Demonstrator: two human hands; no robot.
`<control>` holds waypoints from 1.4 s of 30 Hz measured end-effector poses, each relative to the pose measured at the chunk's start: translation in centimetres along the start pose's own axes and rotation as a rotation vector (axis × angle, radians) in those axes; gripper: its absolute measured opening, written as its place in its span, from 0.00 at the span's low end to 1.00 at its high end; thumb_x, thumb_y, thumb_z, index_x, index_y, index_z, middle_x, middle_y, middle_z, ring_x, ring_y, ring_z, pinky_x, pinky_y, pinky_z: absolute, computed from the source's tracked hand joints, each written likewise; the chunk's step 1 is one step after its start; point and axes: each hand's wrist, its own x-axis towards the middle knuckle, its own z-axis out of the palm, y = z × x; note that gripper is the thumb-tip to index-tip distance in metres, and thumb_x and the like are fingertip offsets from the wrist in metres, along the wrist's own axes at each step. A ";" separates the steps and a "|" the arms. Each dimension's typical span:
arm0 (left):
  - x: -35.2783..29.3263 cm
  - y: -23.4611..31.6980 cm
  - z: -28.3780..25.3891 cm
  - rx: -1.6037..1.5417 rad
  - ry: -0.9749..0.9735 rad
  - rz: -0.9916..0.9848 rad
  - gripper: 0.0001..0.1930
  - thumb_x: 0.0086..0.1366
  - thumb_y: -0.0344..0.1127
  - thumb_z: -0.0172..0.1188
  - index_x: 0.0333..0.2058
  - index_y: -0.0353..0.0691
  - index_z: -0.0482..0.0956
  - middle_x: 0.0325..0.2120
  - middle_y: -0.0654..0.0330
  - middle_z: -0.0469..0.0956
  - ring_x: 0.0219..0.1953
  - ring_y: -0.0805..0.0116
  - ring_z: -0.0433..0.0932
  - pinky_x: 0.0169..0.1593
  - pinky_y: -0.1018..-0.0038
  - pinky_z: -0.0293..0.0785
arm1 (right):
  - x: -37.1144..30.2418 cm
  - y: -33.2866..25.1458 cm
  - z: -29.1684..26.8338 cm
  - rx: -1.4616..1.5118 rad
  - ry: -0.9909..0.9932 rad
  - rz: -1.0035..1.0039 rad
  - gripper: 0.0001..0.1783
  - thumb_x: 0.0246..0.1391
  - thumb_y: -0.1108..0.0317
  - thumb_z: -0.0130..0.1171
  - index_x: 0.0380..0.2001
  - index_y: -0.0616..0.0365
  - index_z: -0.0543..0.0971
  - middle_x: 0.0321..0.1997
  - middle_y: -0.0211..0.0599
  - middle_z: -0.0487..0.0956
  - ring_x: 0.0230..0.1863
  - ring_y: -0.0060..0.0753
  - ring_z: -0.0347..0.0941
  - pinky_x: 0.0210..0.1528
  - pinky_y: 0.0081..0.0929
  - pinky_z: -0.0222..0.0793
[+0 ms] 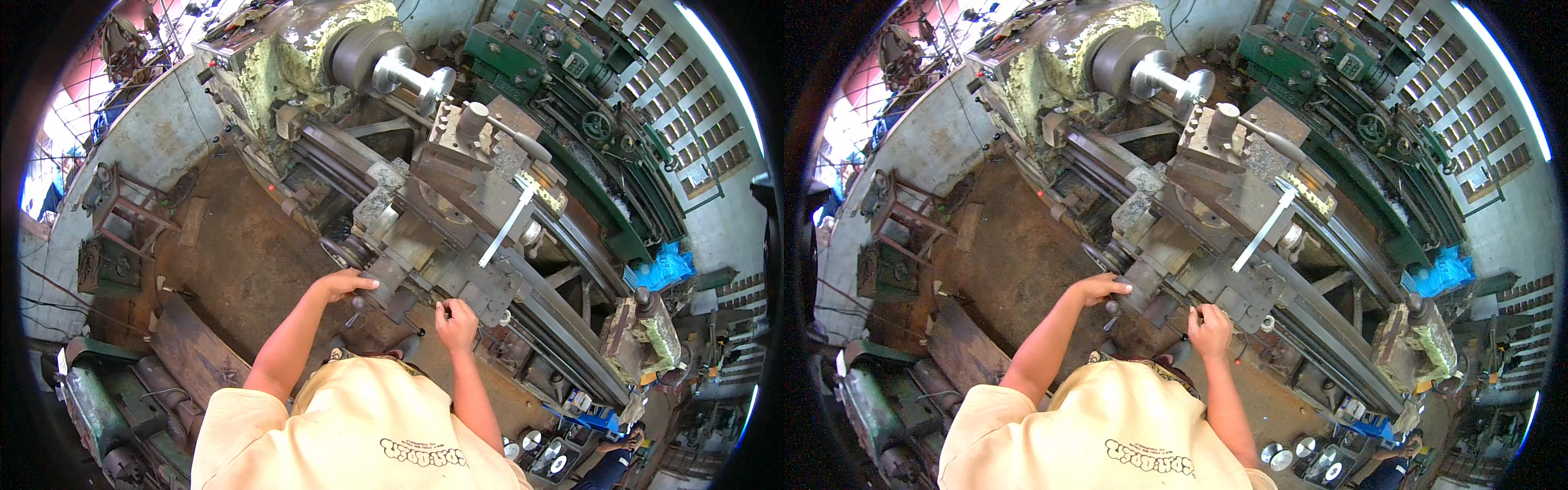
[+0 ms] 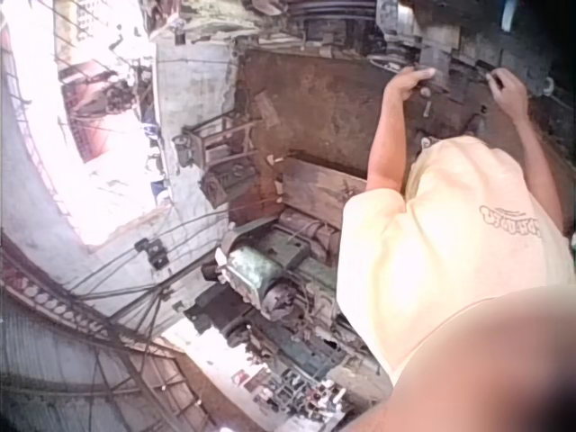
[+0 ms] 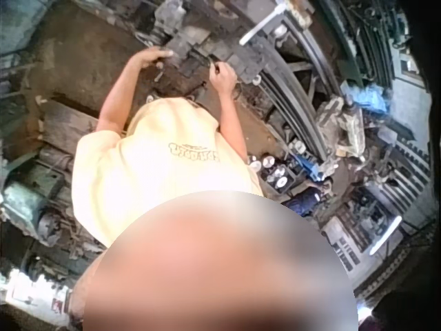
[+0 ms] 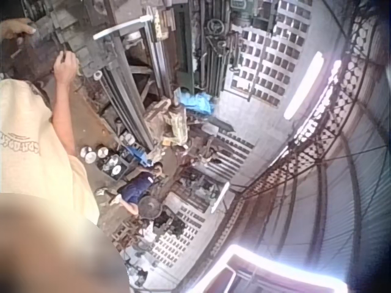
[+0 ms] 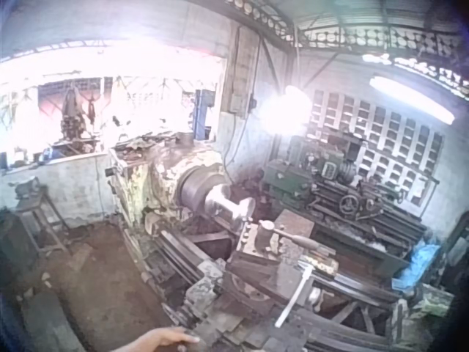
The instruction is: The person operates a metal lathe, turning a cylindrical metal workpiece while adjusting the tool post and feed controls. They periodically stop the machine to measure the workpiece diameter with a vernier caliper and then resume machining.
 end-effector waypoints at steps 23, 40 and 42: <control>-0.7 0.8 2.3 0.350 0.203 0.095 0.41 0.49 0.54 0.81 0.55 0.28 0.82 0.51 0.49 0.85 0.53 0.56 0.83 0.59 0.65 0.75 | 0.0 -0.1 0.0 -0.026 0.010 -0.004 0.08 0.53 0.67 0.70 0.26 0.56 0.80 0.29 0.41 0.82 0.30 0.53 0.79 0.32 0.44 0.74; -4.1 3.5 6.4 0.650 0.513 0.085 0.53 0.41 0.60 0.83 0.55 0.19 0.75 0.53 0.33 0.80 0.57 0.43 0.81 0.61 0.60 0.77 | -0.1 0.2 0.0 -0.020 0.015 -0.027 0.07 0.54 0.68 0.70 0.27 0.56 0.81 0.30 0.41 0.82 0.30 0.53 0.79 0.33 0.45 0.74; -4.2 3.6 6.7 0.666 0.538 0.106 0.52 0.42 0.59 0.83 0.55 0.20 0.74 0.53 0.34 0.80 0.56 0.42 0.81 0.61 0.59 0.77 | -0.1 0.3 0.1 -0.016 0.019 -0.021 0.07 0.54 0.67 0.70 0.27 0.56 0.81 0.30 0.41 0.82 0.31 0.52 0.79 0.34 0.45 0.74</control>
